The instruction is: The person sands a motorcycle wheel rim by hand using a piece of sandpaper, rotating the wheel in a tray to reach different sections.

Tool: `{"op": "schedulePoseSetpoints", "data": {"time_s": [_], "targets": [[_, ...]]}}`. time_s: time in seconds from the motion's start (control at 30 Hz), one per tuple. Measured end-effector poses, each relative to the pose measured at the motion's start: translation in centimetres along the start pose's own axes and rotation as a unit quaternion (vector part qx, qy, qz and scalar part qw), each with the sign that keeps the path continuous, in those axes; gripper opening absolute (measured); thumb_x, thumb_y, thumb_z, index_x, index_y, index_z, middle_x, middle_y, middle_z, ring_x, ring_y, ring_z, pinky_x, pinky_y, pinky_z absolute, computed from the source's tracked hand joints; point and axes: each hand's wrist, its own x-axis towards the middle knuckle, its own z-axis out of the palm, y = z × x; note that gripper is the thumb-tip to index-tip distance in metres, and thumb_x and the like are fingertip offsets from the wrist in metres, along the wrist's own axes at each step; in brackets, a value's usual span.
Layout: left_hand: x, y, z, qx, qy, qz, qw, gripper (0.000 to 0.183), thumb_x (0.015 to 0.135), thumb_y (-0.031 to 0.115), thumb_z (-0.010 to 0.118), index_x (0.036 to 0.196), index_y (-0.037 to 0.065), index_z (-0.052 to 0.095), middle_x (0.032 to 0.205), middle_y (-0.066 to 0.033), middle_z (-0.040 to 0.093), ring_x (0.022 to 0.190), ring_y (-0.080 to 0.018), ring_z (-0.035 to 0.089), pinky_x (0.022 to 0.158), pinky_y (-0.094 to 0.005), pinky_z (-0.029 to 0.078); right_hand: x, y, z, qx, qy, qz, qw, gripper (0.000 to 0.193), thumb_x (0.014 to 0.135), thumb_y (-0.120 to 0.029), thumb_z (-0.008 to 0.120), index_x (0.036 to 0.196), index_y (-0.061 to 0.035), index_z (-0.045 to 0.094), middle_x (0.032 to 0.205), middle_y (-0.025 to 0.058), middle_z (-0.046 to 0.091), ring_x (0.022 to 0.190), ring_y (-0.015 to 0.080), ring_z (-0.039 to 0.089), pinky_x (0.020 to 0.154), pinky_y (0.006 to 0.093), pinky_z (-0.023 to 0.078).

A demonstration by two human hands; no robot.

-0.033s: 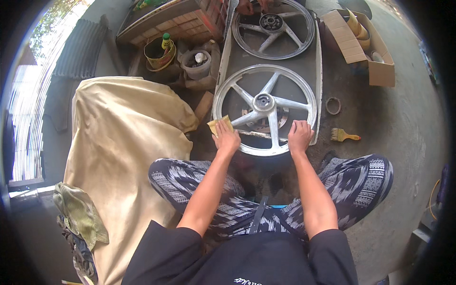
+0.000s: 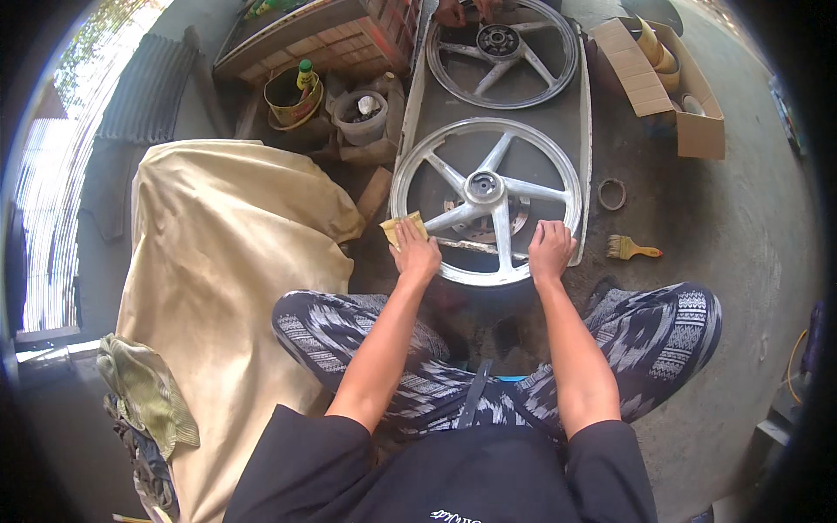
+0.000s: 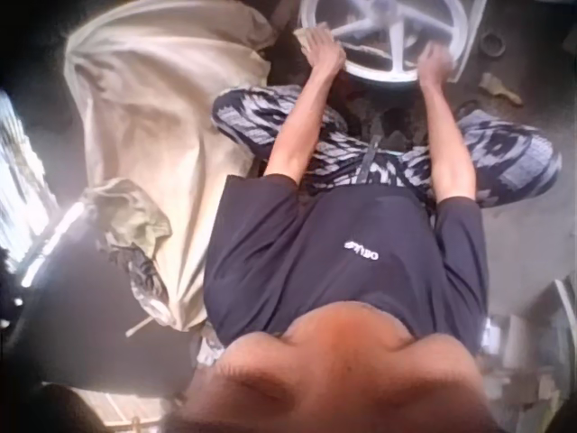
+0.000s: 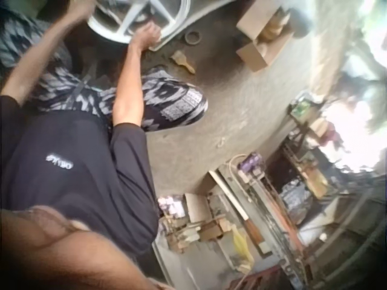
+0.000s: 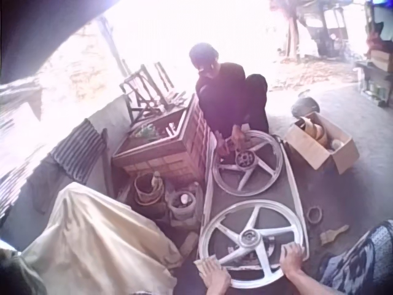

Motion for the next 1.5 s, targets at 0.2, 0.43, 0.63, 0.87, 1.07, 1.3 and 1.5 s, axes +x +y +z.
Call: {"op": "schedulePoseSetpoints", "data": {"time_s": [0.2,0.43,0.63,0.87,1.07,1.3,1.5], "targets": [[-7.1,3.8,0.7,0.047,-0.064,-0.007,0.997,0.084,0.1,0.049,0.041,0.155,-0.01,0.02,0.165,-0.0226,0.017,0.155,-0.0353,0.012,0.12,-0.0632,0.007,-0.1,1.2,-0.6,-0.016,-0.017,0.021,1.0,0.011,0.094,-0.019,0.062,0.097,-0.0125,0.07,0.098,0.0025,0.064,0.099,0.0241,0.059,0.087,0.0421,0.041],[1.2,0.6,-1.2,0.147,-0.019,0.008,0.989,0.08,0.102,0.053,0.032,0.152,-0.01,0.029,0.163,-0.0234,0.023,0.154,-0.0351,0.013,0.12,-0.062,-0.006,0.3,-0.2,0.1,-0.002,-0.003,0.009,1.0,0.01,0.093,-0.02,0.063,0.096,-0.0133,0.07,0.097,0.0028,0.063,0.099,0.024,0.06,0.088,0.0419,0.042],[-7.3,5.6,-1.6,0.163,-0.131,0.022,0.978,0.084,0.101,0.057,0.032,0.146,-0.014,0.037,0.159,-0.0279,0.029,0.153,-0.0373,0.017,0.12,-0.063,-0.002,0.0,0.8,0.1,-0.011,-0.01,0.025,1.0,0.009,0.092,-0.02,0.064,0.098,-0.0148,0.069,0.099,0.002,0.063,0.1,0.0233,0.06,0.089,0.0413,0.042],[-3.8,1.5,-2.4,0.098,-0.048,0.072,0.991,0.073,0.104,0.049,0.031,0.136,-0.014,0.051,0.15,-0.0286,0.044,0.147,-0.0435,0.029,0.12,-0.0632,0.005,0.0,0.0,0.2,0.014,-0.005,0.018,1.0,0.009,0.092,-0.02,0.064,0.097,-0.0142,0.07,0.099,0.0016,0.063,0.1,0.0224,0.06,0.089,0.0406,0.041],[-9.8,4.9,0.4,0.127,0.046,0.194,0.972,0.052,0.1,0.038,0.044,0.109,-0.007,0.07,0.117,-0.0245,0.068,0.123,-0.0362,0.058,0.115,-0.0668,0.021,0.0,0.7,0.5,0.018,0.002,0.019,1.0,0.009,0.092,-0.02,0.065,0.096,-0.0149,0.07,0.098,0.0016,0.063,0.099,0.0224,0.06,0.089,0.0407,0.042],[-8.1,1.7,-2.7,0.005,-0.033,0.296,0.955,0.041,0.097,0.037,0.053,0.1,0.001,0.072,0.11,-0.0216,0.071,0.11,-0.0365,0.066,0.11,-0.0599,0.033,0.0,0.7,0.9,0.028,0.009,0.021,0.999,0.01,0.093,-0.02,0.064,0.097,-0.0135,0.07,0.098,0.0025,0.064,0.099,0.0234,0.06,0.087,0.0409,0.041],[-11.3,6.6,-1.1,-0.018,-0.063,0.367,0.928,0.062,0.088,0.051,0.066,0.133,0.009,0.057,0.132,-0.0125,0.061,0.121,-0.028,0.06,0.112,-0.0584,0.028,-0.1,0.7,0.9,0.016,-0.001,0.018,1.0,0.01,0.093,-0.02,0.064,0.097,-0.0134,0.071,0.099,0.0028,0.064,0.1,0.0238,0.06,0.088,0.0418,0.041]]}}
